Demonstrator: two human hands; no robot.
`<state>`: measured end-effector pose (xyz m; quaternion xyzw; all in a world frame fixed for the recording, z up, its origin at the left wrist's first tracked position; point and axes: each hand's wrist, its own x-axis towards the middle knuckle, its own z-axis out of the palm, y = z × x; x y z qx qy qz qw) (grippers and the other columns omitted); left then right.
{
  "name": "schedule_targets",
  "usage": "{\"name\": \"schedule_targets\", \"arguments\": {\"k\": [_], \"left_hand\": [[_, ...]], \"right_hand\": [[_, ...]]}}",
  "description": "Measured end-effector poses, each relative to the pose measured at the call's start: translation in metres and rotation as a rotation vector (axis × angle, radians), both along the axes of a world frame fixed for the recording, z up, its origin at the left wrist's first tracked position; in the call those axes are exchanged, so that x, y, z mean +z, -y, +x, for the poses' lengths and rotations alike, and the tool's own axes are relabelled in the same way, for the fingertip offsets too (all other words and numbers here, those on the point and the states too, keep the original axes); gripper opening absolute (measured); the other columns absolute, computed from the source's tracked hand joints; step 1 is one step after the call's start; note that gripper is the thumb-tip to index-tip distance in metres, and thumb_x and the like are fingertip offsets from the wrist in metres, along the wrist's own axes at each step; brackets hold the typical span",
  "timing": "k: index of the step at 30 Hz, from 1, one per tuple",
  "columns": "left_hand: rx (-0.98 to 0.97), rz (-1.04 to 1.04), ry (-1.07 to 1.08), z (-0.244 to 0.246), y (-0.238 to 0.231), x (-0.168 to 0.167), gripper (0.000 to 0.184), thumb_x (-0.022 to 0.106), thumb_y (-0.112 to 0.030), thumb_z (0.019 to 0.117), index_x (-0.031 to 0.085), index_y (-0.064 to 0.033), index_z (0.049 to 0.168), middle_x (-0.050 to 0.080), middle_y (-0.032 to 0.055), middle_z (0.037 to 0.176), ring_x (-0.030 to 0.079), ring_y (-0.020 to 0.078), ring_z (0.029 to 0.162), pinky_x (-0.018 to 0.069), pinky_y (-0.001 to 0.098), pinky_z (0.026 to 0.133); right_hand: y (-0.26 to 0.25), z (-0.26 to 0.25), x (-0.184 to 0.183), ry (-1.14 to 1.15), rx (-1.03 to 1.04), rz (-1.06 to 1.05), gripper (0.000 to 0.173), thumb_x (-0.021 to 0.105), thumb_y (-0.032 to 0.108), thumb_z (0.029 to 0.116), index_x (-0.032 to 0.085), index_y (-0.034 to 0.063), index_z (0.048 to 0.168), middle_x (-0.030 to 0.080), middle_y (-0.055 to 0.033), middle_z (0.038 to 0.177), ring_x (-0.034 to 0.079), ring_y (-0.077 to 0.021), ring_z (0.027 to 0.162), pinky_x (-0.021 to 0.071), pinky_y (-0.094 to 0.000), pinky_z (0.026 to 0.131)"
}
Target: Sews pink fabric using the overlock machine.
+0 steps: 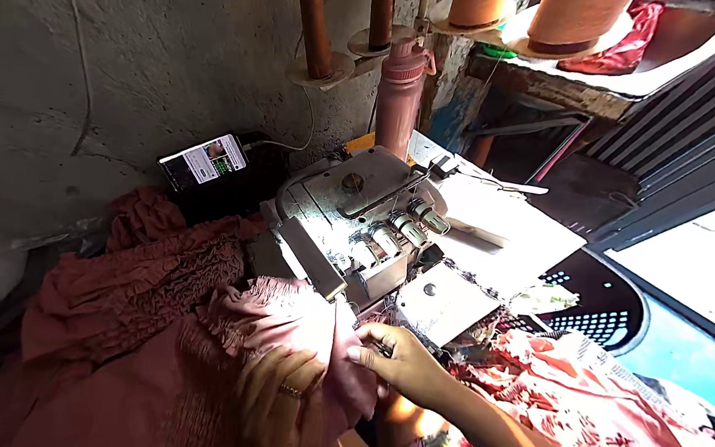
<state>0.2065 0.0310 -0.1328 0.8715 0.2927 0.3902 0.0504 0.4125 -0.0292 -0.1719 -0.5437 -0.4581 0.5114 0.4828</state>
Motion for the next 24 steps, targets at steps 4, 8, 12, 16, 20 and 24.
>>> {"name": "schedule_targets", "arguments": {"k": [4,8,12,16,20,24], "left_hand": [[-0.005,-0.070,-0.068,0.032,0.019,0.002,0.027,0.044,-0.027,0.1089,0.065,-0.0098,0.104,0.074,0.0092,0.111,0.065,0.0204,0.120,0.0431,0.0384,0.112],[0.093,-0.092,-0.127,0.053,0.043,-0.010,0.020,0.049,-0.012,0.1034,0.067,-0.0040,0.100,0.076,0.0140,0.109,0.070,0.0298,0.113,0.0482,0.0450,0.106],[0.175,-0.040,-0.161,0.062,0.046,-0.018,0.019,0.049,-0.010,0.1021,0.067,-0.0064,0.099,0.077,0.0119,0.109,0.070,0.0321,0.114,0.0483,0.0490,0.105],[0.184,0.044,-0.153,0.064,0.028,-0.026,0.025,0.045,-0.013,0.1036,0.069,-0.0062,0.102,0.076,0.0136,0.112,0.070,0.0307,0.115,0.0474,0.0488,0.106],[-0.029,-0.097,-0.038,0.046,-0.009,-0.024,0.026,0.051,-0.024,0.1029,0.069,-0.0064,0.097,0.075,0.0121,0.114,0.068,0.0204,0.118,0.0487,0.0363,0.105],[-0.132,-0.256,0.009,0.026,-0.016,-0.010,0.022,0.065,-0.035,0.0932,0.063,-0.0141,0.086,0.068,0.0027,0.110,0.060,0.0091,0.119,0.0454,0.0243,0.106]], "right_hand": [[0.006,-0.016,-0.012,0.048,-0.188,0.233,0.021,0.059,0.021,0.1021,0.071,0.0039,0.100,0.069,0.0019,0.077,0.063,-0.0003,0.060,0.0549,-0.0192,0.058],[0.014,-0.019,-0.025,0.115,-0.258,0.330,0.017,0.056,0.011,0.0998,0.071,0.0026,0.100,0.069,-0.0013,0.078,0.065,-0.0016,0.066,0.0552,-0.0190,0.063],[0.011,-0.018,-0.027,0.144,-0.275,0.333,0.015,0.056,0.007,0.0972,0.070,0.0022,0.098,0.068,-0.0024,0.076,0.063,-0.0024,0.064,0.0538,-0.0191,0.062],[0.003,-0.018,-0.026,0.150,-0.298,0.357,0.015,0.058,0.009,0.0974,0.071,0.0027,0.101,0.070,-0.0017,0.079,0.064,-0.0008,0.070,0.0529,-0.0168,0.066],[0.005,-0.021,-0.023,0.107,-0.282,0.356,0.018,0.060,0.016,0.1022,0.070,0.0011,0.102,0.071,-0.0032,0.080,0.067,-0.0022,0.068,0.0566,-0.0180,0.065],[0.023,-0.026,-0.024,0.111,-0.295,0.378,0.019,0.063,0.017,0.1010,0.072,0.0004,0.098,0.073,-0.0039,0.083,0.068,0.0002,0.069,0.0570,-0.0149,0.066]]}}
